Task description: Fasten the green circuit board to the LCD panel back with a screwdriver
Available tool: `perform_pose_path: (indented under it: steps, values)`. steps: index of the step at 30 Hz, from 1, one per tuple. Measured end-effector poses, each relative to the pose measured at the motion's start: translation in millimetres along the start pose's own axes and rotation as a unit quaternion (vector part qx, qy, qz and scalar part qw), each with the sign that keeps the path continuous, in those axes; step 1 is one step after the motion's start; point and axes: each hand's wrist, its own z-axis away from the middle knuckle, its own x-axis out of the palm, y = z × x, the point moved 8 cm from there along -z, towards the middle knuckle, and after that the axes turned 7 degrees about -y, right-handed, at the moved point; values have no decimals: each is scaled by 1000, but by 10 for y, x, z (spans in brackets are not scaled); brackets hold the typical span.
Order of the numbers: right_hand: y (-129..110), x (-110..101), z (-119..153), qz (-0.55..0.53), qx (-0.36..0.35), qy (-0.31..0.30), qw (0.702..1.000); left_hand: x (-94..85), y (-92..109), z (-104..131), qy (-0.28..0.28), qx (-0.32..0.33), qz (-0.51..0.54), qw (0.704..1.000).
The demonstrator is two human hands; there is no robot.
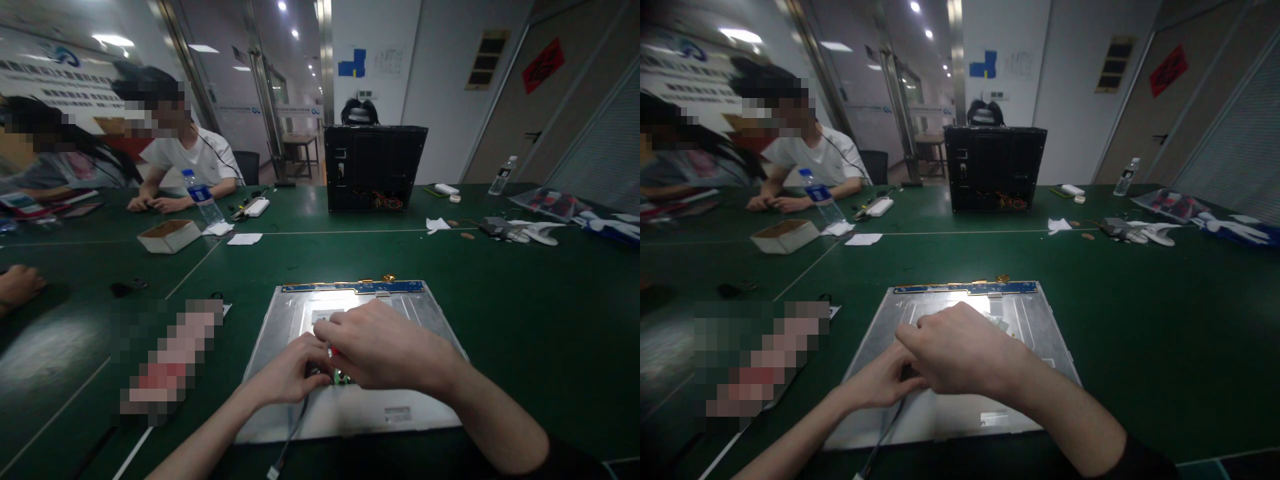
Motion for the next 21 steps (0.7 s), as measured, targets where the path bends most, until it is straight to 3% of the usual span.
perform_pose_path:
  steps: [7,21]
  values:
    - [10,12,2,-6,5,-9,1000,14,-53,9,6,-14,-13,1000]
    - [26,12,-6,8,15,7,1000,-17,24,-10,3,-2,-1,1000]
